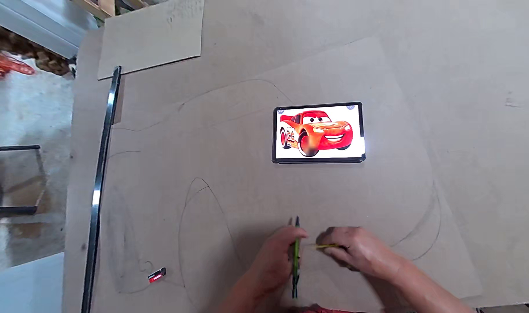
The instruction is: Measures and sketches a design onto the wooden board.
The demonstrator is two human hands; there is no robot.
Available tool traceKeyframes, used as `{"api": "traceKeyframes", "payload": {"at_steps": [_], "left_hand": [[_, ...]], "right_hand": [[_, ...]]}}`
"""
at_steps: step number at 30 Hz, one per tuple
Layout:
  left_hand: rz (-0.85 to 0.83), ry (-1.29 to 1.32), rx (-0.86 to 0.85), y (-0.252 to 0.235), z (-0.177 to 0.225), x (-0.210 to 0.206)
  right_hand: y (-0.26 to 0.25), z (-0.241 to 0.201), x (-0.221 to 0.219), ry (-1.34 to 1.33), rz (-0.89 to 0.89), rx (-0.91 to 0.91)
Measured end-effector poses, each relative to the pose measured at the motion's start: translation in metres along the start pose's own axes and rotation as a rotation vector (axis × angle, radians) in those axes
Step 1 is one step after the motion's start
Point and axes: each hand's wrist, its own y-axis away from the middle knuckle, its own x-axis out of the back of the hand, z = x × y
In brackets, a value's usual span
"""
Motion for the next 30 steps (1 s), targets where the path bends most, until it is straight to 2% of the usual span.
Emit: {"api": "traceKeyframes", "payload": {"at_steps": [3, 6, 11, 15, 18, 26, 30], "left_hand": [[0.236, -0.015, 0.076, -0.03, -0.017, 0.037], [0.388, 0.183, 0.186, -0.075, -0.02, 0.081], [0.553, 0.355, 0.017, -0.158, -0.031, 0.094], [0.651, 0.518, -0.076, -0.201, -0.044, 0.096], [0.702, 0.597, -0.067, -0.216, -0.046, 0.094], [0.763, 0.715, -0.084, -0.229, -0.056, 0.089], [0.759, 0.685, -0.08, -0.23, -0.057, 0.087]], "right_hand": [[0.0, 0.03, 0.052, 0.112, 0.228, -0.035], [-0.006, 0.058, 0.118, 0.26, 0.359, -0.114], [-0.035, 0.086, 0.188, 0.386, 0.448, -0.207], [-0.062, 0.089, 0.209, 0.424, 0.452, -0.226], [-0.075, 0.092, 0.212, 0.435, 0.444, -0.202], [-0.084, 0.093, 0.214, 0.441, 0.417, -0.181], [-0.082, 0.095, 0.214, 0.445, 0.413, -0.185]]}}
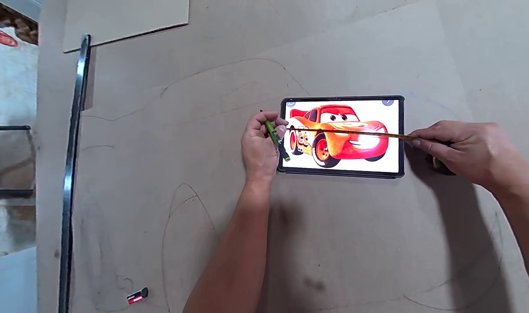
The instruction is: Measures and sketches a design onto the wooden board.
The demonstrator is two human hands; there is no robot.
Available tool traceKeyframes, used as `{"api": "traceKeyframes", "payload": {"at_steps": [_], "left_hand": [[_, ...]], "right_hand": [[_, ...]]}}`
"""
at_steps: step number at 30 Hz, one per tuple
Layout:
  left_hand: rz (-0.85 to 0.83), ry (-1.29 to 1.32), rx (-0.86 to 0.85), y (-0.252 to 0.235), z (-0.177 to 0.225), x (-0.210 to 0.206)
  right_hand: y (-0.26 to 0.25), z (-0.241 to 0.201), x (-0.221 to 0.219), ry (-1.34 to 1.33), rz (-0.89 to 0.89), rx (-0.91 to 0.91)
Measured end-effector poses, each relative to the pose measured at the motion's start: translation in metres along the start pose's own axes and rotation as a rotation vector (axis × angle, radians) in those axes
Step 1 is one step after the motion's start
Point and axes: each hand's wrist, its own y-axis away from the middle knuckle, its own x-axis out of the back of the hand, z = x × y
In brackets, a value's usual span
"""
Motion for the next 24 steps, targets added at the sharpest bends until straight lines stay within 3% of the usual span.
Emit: {"api": "traceKeyframes", "payload": {"at_steps": [24], "left_hand": [[0.034, -0.076, -0.018, -0.0007, -0.0031, -0.0034]], "right_hand": [[0.0017, 0.0031, -0.0034, 0.003, 0.026, 0.021]]}}
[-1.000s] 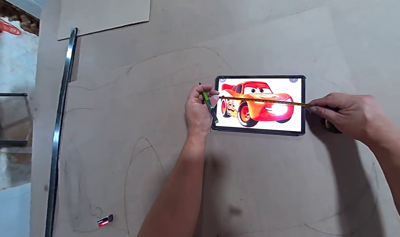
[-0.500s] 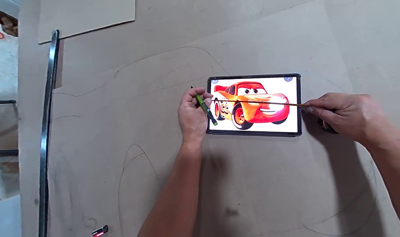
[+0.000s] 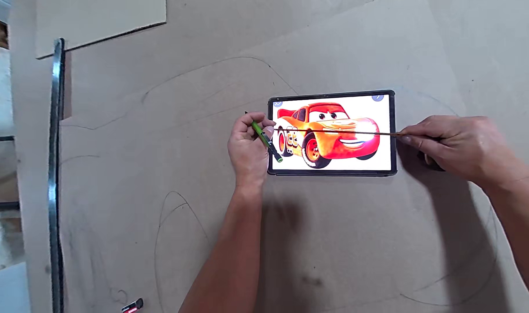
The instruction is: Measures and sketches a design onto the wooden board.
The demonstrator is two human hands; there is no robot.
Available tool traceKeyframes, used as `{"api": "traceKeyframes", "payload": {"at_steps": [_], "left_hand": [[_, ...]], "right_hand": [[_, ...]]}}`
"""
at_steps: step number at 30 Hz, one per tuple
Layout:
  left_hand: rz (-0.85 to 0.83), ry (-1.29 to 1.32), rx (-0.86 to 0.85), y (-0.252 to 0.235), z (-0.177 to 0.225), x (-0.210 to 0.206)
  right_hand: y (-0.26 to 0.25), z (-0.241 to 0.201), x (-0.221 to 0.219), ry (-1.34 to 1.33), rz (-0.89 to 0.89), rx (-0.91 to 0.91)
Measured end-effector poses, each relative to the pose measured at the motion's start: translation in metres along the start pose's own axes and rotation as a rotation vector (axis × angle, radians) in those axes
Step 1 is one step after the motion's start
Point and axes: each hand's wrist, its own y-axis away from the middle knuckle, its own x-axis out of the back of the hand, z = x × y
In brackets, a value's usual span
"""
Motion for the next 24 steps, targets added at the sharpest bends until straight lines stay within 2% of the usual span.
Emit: {"api": "traceKeyframes", "payload": {"at_steps": [24], "left_hand": [[-0.022, 0.017, -0.001, 0.01, -0.002, 0.007]], "right_hand": [[0.011, -0.007, -0.002, 0.01, -0.003, 0.005]]}}
